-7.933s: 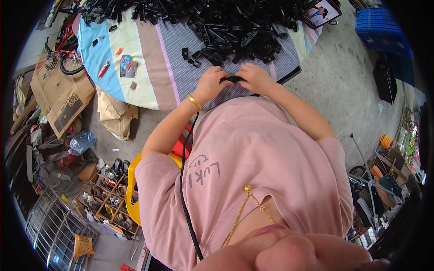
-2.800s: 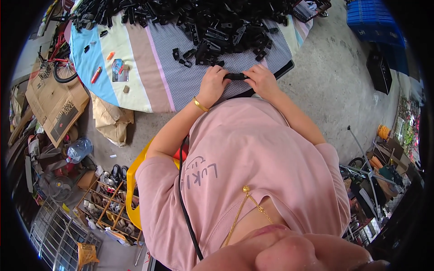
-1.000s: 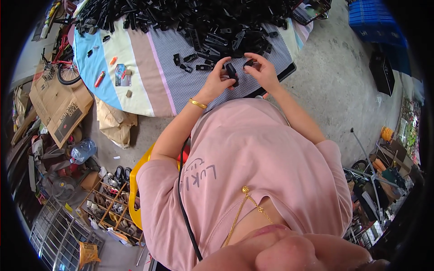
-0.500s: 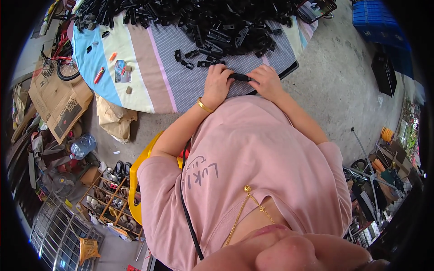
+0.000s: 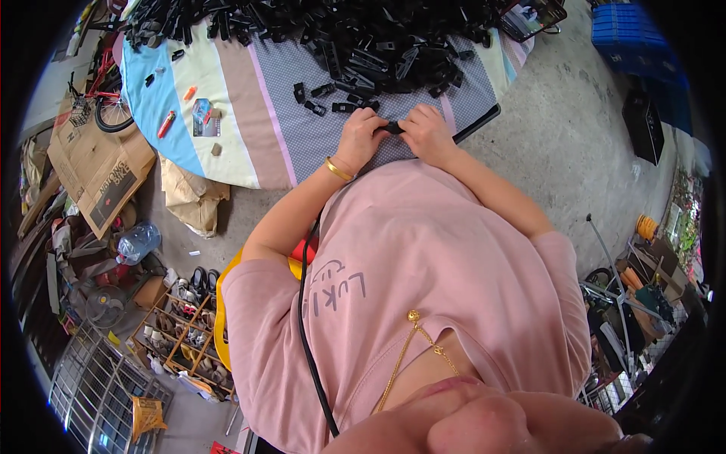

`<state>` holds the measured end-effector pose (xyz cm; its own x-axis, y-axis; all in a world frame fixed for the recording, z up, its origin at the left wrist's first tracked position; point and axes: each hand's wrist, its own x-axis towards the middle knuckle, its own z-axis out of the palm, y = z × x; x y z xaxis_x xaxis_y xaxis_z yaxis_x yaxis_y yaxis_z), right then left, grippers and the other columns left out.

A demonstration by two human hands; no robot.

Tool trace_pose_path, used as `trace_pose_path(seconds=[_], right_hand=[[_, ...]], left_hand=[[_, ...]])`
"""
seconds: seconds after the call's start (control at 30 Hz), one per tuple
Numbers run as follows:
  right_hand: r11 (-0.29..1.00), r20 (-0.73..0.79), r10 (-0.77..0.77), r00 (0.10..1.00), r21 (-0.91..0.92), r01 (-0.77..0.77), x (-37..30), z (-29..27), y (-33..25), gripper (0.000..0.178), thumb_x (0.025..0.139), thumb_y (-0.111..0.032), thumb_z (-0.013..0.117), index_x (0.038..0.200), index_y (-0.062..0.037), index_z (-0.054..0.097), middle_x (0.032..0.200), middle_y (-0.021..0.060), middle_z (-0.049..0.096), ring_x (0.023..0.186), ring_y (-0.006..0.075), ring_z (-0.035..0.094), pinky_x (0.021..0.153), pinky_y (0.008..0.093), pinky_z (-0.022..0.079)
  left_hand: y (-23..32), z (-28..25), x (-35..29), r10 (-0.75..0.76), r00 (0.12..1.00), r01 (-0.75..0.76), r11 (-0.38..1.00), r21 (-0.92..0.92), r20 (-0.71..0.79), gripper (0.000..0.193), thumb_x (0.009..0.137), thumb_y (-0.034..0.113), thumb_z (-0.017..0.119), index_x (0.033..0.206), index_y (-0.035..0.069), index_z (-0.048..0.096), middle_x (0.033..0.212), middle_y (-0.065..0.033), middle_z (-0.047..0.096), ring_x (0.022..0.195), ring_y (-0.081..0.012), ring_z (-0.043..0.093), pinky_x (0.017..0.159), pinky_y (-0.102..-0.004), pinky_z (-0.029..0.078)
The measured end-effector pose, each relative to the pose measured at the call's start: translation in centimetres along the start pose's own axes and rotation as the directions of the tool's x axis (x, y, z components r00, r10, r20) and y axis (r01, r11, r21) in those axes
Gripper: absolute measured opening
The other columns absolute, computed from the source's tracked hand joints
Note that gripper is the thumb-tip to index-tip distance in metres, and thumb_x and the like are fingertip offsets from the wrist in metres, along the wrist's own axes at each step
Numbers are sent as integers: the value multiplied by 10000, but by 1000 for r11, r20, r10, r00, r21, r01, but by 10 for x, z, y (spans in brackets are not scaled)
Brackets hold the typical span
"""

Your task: Sorting and organizing small black plastic components on a workstation table.

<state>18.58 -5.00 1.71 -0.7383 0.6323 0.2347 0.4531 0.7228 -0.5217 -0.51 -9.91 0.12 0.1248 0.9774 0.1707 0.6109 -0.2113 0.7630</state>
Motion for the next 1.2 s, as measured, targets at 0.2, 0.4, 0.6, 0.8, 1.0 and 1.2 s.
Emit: trace_pose_path(seconds=[0.2,0.4,0.6,0.8,1.0,1.2], right_hand=[[987,19,58,998,151,-60,-8,-11,9,226,670,-130,726,868,-41,664,835,63,603,858,257,554,760,369,452],[957,423,247,872,35,-288,-51,-67,26,214,660,-190,714,822,-54,681,827,65,638,865,273,570,749,380,474],[928,135,372,918,-20,-373,-49,-61,40,261,718,-204,723,929,-55,679,911,78,641,893,270,599,764,359,495],[930,-203,316,927,-125,-344,-11,-46,50,301,756,-130,692,1046,-65,643,1051,69,583,941,261,599,766,338,514],[947,-99,213,972,-224,-231,-2,-30,65,377,732,-128,691,1099,-92,612,997,57,567,923,259,588,757,356,519],[963,33,247,968,-123,-241,6,-36,42,299,749,-125,697,1033,-76,618,955,68,579,883,271,599,735,365,504]], left_hand=[[12,-20,19,-9,967,18,999,-34,253,260,668,68,744,917,42,675,846,-99,593,825,-291,566,728,-367,476],[-1,-52,54,179,983,-134,841,524,-37,345,702,89,717,1036,73,630,1029,-67,591,976,-273,524,847,-371,465],[-10,-55,62,181,982,-185,869,460,53,277,689,113,730,931,79,600,1039,-44,597,1002,-251,518,828,-360,453],[7,-50,49,282,956,-234,902,363,-84,327,690,116,741,969,74,578,897,-68,619,896,-261,556,759,-370,472],[43,-16,24,-137,968,176,968,-180,210,371,792,76,682,1144,34,571,853,-94,614,720,-219,613,643,-325,495],[23,3,20,-437,862,507,751,-423,257,393,819,72,663,1194,43,548,953,-144,588,718,-224,643,657,-307,512]])
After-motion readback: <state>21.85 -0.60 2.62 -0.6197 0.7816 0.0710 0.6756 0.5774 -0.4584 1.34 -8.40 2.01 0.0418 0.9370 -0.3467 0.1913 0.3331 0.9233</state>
